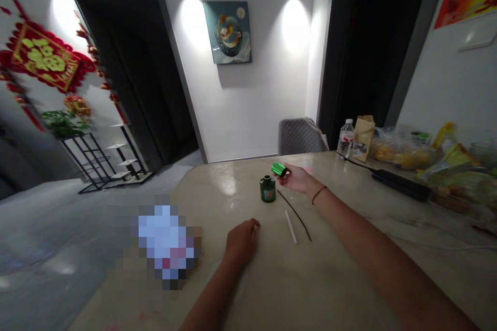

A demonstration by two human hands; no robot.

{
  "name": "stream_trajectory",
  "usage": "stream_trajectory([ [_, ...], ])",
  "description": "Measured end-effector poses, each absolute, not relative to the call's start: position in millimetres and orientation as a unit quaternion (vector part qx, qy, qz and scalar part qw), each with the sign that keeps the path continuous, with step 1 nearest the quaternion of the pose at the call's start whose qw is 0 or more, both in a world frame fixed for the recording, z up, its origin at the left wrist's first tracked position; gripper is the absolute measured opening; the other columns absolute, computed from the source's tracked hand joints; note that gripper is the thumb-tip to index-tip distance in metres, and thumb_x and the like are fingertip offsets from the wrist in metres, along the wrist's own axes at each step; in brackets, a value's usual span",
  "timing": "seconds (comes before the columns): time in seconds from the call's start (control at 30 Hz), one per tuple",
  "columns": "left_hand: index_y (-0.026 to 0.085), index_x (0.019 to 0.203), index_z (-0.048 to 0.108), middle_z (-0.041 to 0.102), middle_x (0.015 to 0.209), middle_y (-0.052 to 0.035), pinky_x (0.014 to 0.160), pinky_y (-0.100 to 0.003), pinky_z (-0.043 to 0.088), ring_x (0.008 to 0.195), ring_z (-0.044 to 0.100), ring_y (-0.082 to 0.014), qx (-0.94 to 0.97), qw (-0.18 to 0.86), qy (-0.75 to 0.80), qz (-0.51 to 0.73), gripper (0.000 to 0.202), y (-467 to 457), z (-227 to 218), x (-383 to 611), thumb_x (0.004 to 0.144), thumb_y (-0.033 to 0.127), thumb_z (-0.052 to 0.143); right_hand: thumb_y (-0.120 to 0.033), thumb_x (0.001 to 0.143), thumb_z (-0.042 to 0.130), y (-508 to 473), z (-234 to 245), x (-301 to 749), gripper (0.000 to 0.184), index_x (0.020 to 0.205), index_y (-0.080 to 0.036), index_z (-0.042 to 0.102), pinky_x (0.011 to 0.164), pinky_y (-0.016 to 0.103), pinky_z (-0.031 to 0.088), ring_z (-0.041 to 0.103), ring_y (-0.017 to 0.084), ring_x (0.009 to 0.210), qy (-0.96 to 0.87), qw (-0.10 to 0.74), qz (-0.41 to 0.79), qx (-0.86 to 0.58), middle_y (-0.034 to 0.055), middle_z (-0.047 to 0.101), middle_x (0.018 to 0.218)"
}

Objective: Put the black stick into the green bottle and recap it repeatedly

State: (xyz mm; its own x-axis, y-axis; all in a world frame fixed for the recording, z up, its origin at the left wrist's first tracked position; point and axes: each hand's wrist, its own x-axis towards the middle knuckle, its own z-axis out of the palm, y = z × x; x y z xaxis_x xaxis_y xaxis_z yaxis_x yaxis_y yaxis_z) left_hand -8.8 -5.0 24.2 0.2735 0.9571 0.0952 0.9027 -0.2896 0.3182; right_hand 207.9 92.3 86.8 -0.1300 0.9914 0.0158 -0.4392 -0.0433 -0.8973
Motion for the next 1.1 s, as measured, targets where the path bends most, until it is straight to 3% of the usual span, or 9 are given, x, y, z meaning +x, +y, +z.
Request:
stream_trajectory([
  [0.17,0.024,0.1,0.056,0.066,0.099,-0.0022,0.076,-0.025,0.038,0.09,0.059,-0.016,0.788,0.099,0.592,0.138,0.032,-6,25,-8,0.082,0.018,0.031,-0.023,0.073,0.055,114,83,167,0.008,0.072,-0.017,0.05,0.058,0.025,0.05,0.057,0.012,0.061,-0.374,0.624,0.57,-0.382,0.0007,0.058,0.065],
  [0.3,0.023,0.1,0.056,0.065,0.1,-0.0026,0.077,-0.025,0.038,0.092,0.058,-0.0162,0.789,0.105,0.591,0.134,0.031,-7,25,-7,0.082,0.019,0.032,-0.019,0.06,0.064,119,70,154,0.027,0.084,-0.018,0.051,0.074,0.025,0.047,0.057,0.013,0.079,-0.401,0.672,0.444,-0.437,0.0011,0.059,0.082],
  [0.43,0.023,0.099,0.056,0.065,0.099,-0.0025,0.077,-0.025,0.038,0.091,0.058,-0.0164,0.79,0.111,0.587,0.139,0.029,-7,25,-6,0.083,0.021,0.032,-0.021,0.057,0.064,117,51,155,0.038,0.093,-0.017,0.052,0.085,0.031,0.042,0.054,0.017,0.088,-0.56,0.593,0.221,-0.535,0.006,0.058,0.095],
  [0.5,0.023,0.099,0.056,0.065,0.098,-0.0024,0.076,-0.025,0.038,0.09,0.058,-0.016,0.788,0.112,0.59,0.139,0.029,-7,26,-6,0.084,0.021,0.032,-0.024,0.06,0.063,116,43,158,0.038,0.095,-0.017,0.052,0.085,0.032,0.042,0.055,0.018,0.089,-0.599,0.555,0.189,-0.546,0.0064,0.059,0.097],
  [0.7,0.023,0.098,0.056,0.065,0.098,-0.0026,0.075,-0.025,0.037,0.089,0.058,-0.0157,0.789,0.103,0.59,0.14,0.029,-7,25,-6,0.083,0.02,0.032,-0.029,0.058,0.068,112,26,167,0.044,0.097,-0.014,0.054,0.083,0.034,0.043,0.056,0.019,0.091,-0.636,0.497,0.261,-0.529,0.0083,0.061,0.098],
  [0.9,0.023,0.099,0.055,0.065,0.097,-0.0023,0.074,-0.025,0.037,0.088,0.058,-0.015,0.794,0.095,0.582,0.148,0.026,-7,23,-6,0.084,0.024,0.033,-0.025,0.053,0.073,88,14,175,0.062,0.11,-0.014,0.05,0.083,0.037,0.045,0.058,0.02,0.094,-0.624,0.517,0.346,-0.473,0.0114,0.058,0.111],
  [1.1,0.021,0.1,0.05,0.063,0.093,-0.0035,0.077,-0.027,0.039,0.091,0.058,-0.0172,0.763,0.094,0.615,0.175,0.024,-7,21,-5,0.081,0.036,0.044,-0.036,0.056,0.073,44,20,175,0.059,0.109,-0.017,0.054,0.087,0.042,0.043,0.058,0.023,0.097,-0.618,0.513,0.419,-0.423,0.0103,0.062,0.105],
])
